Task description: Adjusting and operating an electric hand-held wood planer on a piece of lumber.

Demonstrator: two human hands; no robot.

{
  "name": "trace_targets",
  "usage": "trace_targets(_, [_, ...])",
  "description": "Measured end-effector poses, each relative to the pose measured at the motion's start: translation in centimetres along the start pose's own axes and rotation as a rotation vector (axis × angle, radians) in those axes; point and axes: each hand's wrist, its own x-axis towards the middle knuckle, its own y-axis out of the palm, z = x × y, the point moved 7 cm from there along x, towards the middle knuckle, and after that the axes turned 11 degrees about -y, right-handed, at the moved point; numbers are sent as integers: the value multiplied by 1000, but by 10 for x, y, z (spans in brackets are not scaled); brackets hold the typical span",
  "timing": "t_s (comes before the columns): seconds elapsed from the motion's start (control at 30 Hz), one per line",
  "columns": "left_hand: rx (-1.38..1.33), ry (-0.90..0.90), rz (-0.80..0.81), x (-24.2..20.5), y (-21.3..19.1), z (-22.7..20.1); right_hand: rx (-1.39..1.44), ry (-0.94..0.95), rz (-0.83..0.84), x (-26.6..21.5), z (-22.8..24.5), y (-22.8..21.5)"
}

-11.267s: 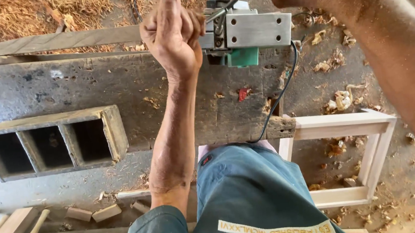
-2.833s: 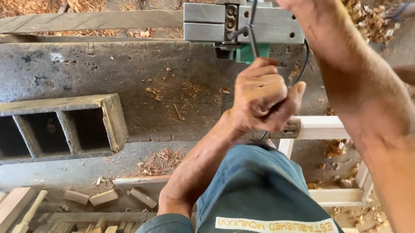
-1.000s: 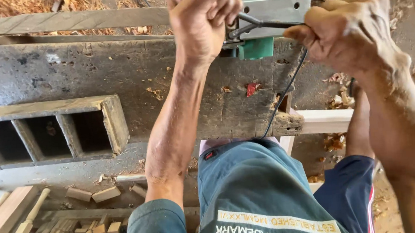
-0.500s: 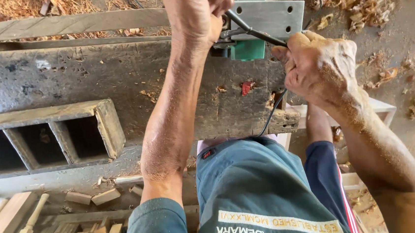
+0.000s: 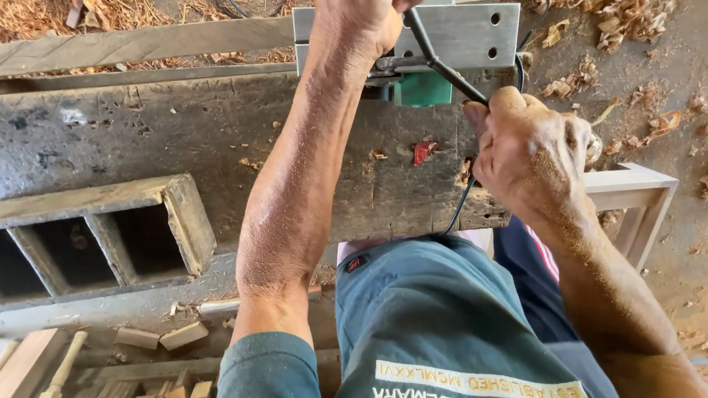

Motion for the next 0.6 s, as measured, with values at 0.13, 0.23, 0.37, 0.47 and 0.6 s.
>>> trace_targets(0.13, [20, -96, -5, 3, -9, 15, -52, -30, -2, -7, 5, 5])
trace_targets(0.23, [-4, -131, -23, -1, -1, -1, -95, -15, -9, -5, 9, 3])
trace_targets(0.37, [-132, -162, -94, -16, 11, -27, -11, -72, 25, 6, -27, -1])
trace_targets(0.47, [-221, -201, -155, -43, 28, -47, -11, -44, 193, 17, -60, 0])
trace_targets(0.6, [-243, 72, -142, -86, 66, -105, -13, -418, 51, 42, -50, -30])
